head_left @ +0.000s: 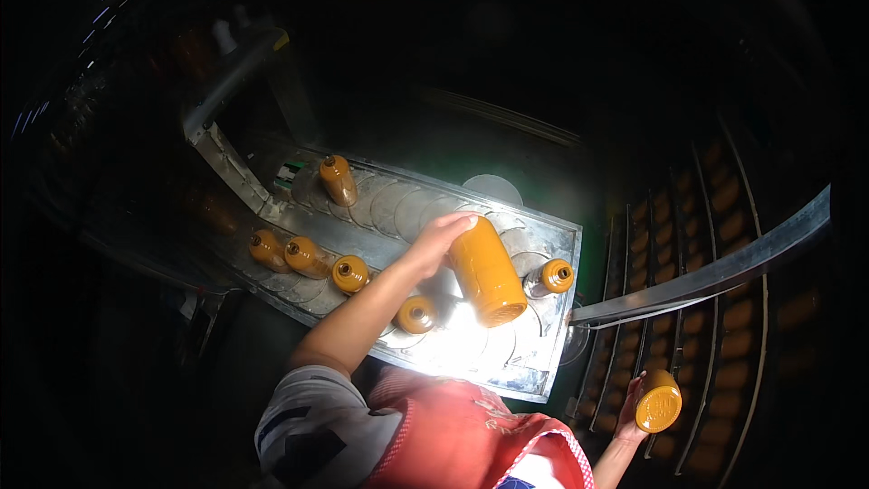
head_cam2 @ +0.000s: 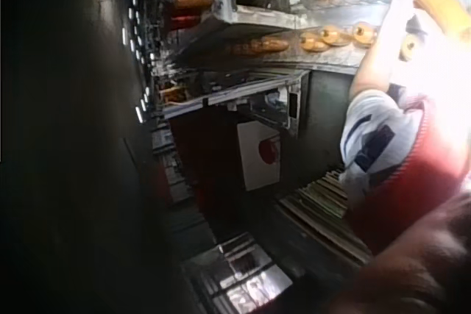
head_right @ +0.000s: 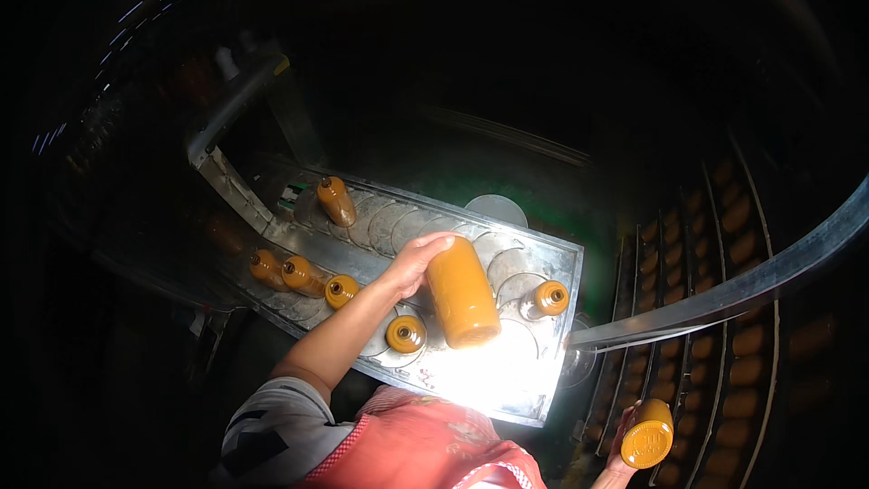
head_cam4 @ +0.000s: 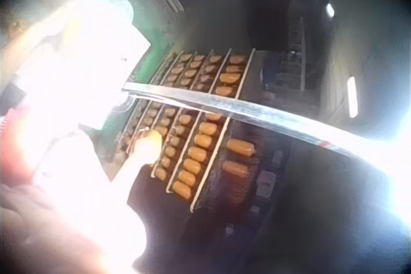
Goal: The person repeatedly picks up orange cylindrical containers from a rack and places them onto a metal tray. The person handles the containers by hand, moving them one or two at a time between the rack and the tray in a repetitive cycle.
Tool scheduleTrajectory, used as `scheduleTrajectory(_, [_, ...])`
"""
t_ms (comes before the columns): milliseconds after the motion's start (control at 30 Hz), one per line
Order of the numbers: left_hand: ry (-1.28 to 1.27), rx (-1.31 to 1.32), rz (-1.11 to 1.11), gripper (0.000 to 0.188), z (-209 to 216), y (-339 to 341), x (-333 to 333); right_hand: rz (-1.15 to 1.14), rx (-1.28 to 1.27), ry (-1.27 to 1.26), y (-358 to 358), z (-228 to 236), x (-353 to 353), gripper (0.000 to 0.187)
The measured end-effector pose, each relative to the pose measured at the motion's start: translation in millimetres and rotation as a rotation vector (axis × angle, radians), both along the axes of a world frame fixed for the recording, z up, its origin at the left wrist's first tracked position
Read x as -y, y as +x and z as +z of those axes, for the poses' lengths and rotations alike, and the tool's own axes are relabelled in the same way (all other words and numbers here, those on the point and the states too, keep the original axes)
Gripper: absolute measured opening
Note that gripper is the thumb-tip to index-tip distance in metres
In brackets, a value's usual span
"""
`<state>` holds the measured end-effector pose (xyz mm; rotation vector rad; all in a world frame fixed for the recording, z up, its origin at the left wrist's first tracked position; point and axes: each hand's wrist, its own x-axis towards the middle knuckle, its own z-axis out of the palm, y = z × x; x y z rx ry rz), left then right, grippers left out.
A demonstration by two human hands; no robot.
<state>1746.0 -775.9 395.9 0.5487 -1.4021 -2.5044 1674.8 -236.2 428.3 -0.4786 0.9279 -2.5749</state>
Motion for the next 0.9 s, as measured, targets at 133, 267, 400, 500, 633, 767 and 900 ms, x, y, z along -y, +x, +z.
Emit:
scheduleTrajectory(133, [-0.657,-0.195,0.392,0.039,-27,-12,128,-0.427,-0.054,0.277,-4,35,150,0.064])
scheduleTrajectory(267, [-1.187,-0.170,0.493,0.043,-89,-30,187,-0.573,-0.680,0.930,-25,2,347,0.063])
scheduleTrajectory(400, [-1.275,-0.106,0.438,0.040,-149,-40,214,-0.437,-1.196,1.038,-43,-66,504,0.049])
scheduleTrajectory(500, [-1.369,-0.137,0.448,0.036,-165,-22,230,-0.275,-1.207,1.144,-50,-118,573,0.054])
scheduleTrajectory(633, [-1.267,-0.058,0.464,0.033,-130,31,252,-0.206,-1.247,1.309,-39,-145,612,0.055])
scheduleTrajectory(767, [-0.809,0.110,0.084,0.046,-100,129,254,-0.084,-1.291,1.360,-22,-133,623,0.051])
scheduleTrajectory(900, [-1.025,0.086,-0.376,0.051,-120,205,236,0.070,-1.198,1.283,3,-112,619,0.047])
